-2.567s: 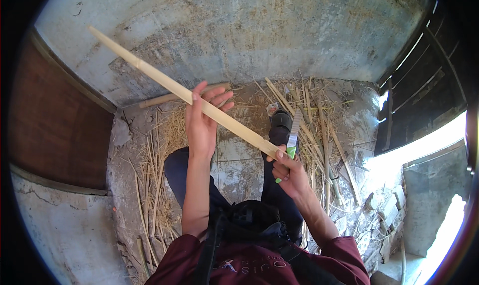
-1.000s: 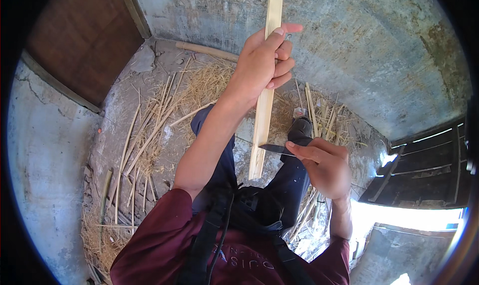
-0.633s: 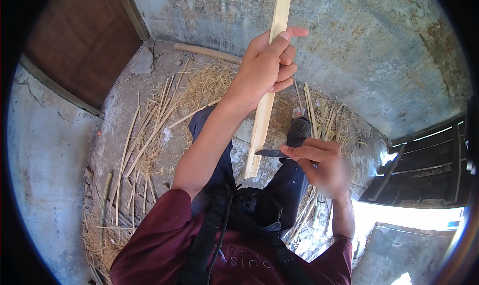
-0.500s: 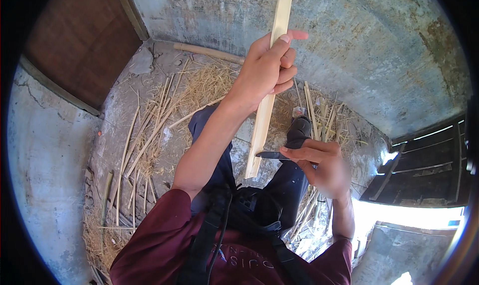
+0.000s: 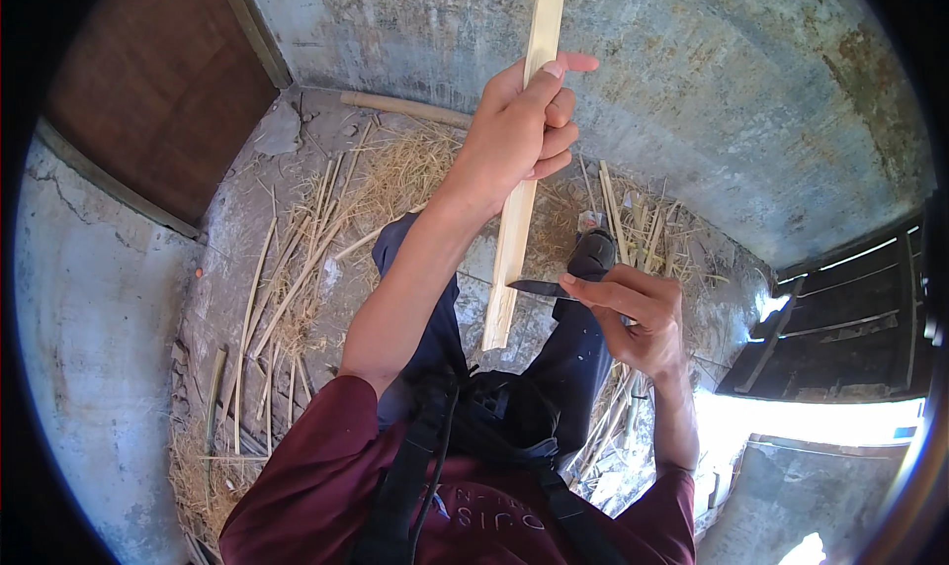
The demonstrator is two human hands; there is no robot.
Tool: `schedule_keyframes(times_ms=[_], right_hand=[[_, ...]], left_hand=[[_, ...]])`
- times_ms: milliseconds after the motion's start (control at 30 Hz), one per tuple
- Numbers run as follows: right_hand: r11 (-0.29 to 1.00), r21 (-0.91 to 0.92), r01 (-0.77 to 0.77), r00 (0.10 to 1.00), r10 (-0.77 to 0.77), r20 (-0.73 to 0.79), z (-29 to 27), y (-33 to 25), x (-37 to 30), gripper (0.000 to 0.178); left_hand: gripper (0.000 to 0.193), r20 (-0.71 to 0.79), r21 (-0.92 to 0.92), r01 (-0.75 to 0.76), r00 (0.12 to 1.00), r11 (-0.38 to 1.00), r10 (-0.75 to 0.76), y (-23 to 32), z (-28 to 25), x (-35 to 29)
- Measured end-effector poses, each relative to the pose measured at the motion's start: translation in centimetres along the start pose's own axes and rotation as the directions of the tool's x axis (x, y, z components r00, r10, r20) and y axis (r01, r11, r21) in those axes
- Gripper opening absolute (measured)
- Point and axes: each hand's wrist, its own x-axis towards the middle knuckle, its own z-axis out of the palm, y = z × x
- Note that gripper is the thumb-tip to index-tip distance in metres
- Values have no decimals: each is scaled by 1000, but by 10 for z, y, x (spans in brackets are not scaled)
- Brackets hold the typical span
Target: The person uses a knife to shave layers off of pieces of bamboo by hand while sitting on the floor.
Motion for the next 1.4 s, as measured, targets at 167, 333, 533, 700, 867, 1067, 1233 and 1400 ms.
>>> schedule_keyframes(times_ms=[167,333,533,700,867,1067,1233,1400], right_hand=[[1000,18,-5,1000,5,11,3,-2,-3,49],[998,58,-36,999,34,24,5,1,-10,48],[990,135,-31,999,26,40,6,1,-12,41],[992,114,-56,980,33,194,8,1,-25,48],[983,168,-79,997,75,29,11,6,-26,49],[998,28,-61,998,62,-9,9,2,-10,46],[994,80,-67,998,67,4,12,3,-16,47],[996,73,-52,984,38,174,12,2,-31,48]], left_hand=[[42,0,14,-3,1000,1000,3,-1,0,-1],[41,-5,12,10,1000,1000,-10,-7,3,-2],[41,4,8,8,1000,1000,-8,-12,4,-1],[41,-11,53,-5,1000,999,6,-11,-2,0],[40,-7,53,-4,1000,999,4,-9,2,0],[40,-13,57,12,1000,998,-12,-6,5,-1],[40,-14,36,-6,1000,999,7,-9,2,3],[40,-18,42,-13,1000,999,14,-11,1,4]])
